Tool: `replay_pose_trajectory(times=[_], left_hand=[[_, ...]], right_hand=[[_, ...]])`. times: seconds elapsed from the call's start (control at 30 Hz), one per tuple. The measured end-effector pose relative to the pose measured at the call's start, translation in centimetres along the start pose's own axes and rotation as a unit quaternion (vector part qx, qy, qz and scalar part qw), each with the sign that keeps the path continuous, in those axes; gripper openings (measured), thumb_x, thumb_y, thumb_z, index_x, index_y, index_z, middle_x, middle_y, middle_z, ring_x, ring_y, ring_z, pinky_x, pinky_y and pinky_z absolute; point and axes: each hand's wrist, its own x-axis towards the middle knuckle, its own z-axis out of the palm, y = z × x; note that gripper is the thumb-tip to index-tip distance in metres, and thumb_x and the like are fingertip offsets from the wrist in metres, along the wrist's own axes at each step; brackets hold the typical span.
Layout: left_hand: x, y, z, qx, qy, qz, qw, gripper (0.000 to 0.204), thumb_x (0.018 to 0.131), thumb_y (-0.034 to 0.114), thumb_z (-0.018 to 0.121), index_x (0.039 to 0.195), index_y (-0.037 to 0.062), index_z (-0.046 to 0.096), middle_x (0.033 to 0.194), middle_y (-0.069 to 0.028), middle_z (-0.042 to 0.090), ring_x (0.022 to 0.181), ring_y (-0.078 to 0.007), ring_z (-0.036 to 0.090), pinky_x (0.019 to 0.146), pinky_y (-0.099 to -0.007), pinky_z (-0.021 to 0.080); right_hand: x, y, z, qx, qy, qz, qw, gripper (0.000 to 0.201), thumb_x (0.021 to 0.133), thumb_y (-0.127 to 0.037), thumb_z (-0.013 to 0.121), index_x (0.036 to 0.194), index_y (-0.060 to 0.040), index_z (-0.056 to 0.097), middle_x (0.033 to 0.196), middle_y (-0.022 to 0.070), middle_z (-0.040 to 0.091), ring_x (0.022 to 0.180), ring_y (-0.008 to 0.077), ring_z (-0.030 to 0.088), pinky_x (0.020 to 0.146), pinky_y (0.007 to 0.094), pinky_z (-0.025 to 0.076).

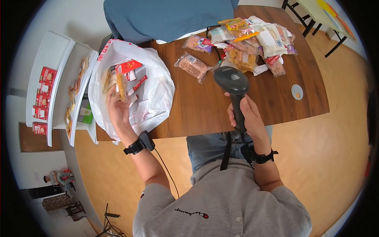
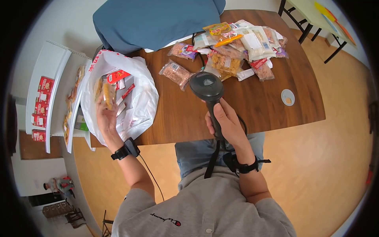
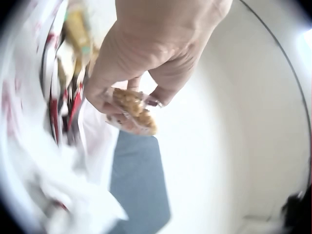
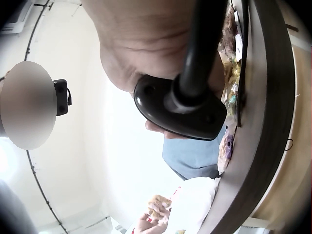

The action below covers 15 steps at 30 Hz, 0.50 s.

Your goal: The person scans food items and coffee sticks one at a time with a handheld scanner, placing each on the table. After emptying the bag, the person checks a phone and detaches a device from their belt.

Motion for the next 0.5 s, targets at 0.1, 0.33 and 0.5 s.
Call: replay_pose_trajectory(times=[0.1,0.33,0.5], left_hand=[[-0.2,-0.7,3.9,-0.383,-0.168,-0.174,0.891,0.053,0.089,0.022,0.061,0.137,0.0060,0.045,0.131,-0.0201,0.050,0.099,-0.0296,0.052,0.082,-0.0406,0.047],[-2.2,-3.2,15.8,-0.402,-0.378,-0.283,0.785,0.062,0.096,0.045,0.055,0.142,0.0065,0.041,0.139,-0.0192,0.046,0.107,-0.0345,0.051,0.078,-0.0368,0.046],[-1.0,-6.3,18.4,-0.236,-0.380,-0.287,0.847,0.053,0.100,0.032,0.055,0.140,0.0009,0.041,0.129,-0.0206,0.058,0.113,-0.0395,0.062,0.077,-0.0391,0.056]], right_hand=[[0.1,0.2,0.3,0.006,-0.003,0.002,1.000,0.057,0.101,-0.053,0.042,0.129,-0.0036,0.050,0.071,0.0018,0.053,0.056,0.0070,0.050,0.053,0.0212,0.039],[-0.4,-0.6,0.2,-0.028,0.005,-0.016,0.999,0.062,0.102,-0.054,0.036,0.132,-0.0011,0.048,0.071,0.0048,0.053,0.056,0.0080,0.049,0.052,0.0223,0.040],[-0.8,-1.0,-0.1,-0.030,0.030,-0.023,0.999,0.061,0.102,-0.055,0.037,0.131,-0.0018,0.049,0.071,0.0042,0.053,0.056,0.0079,0.050,0.052,0.0226,0.040]])
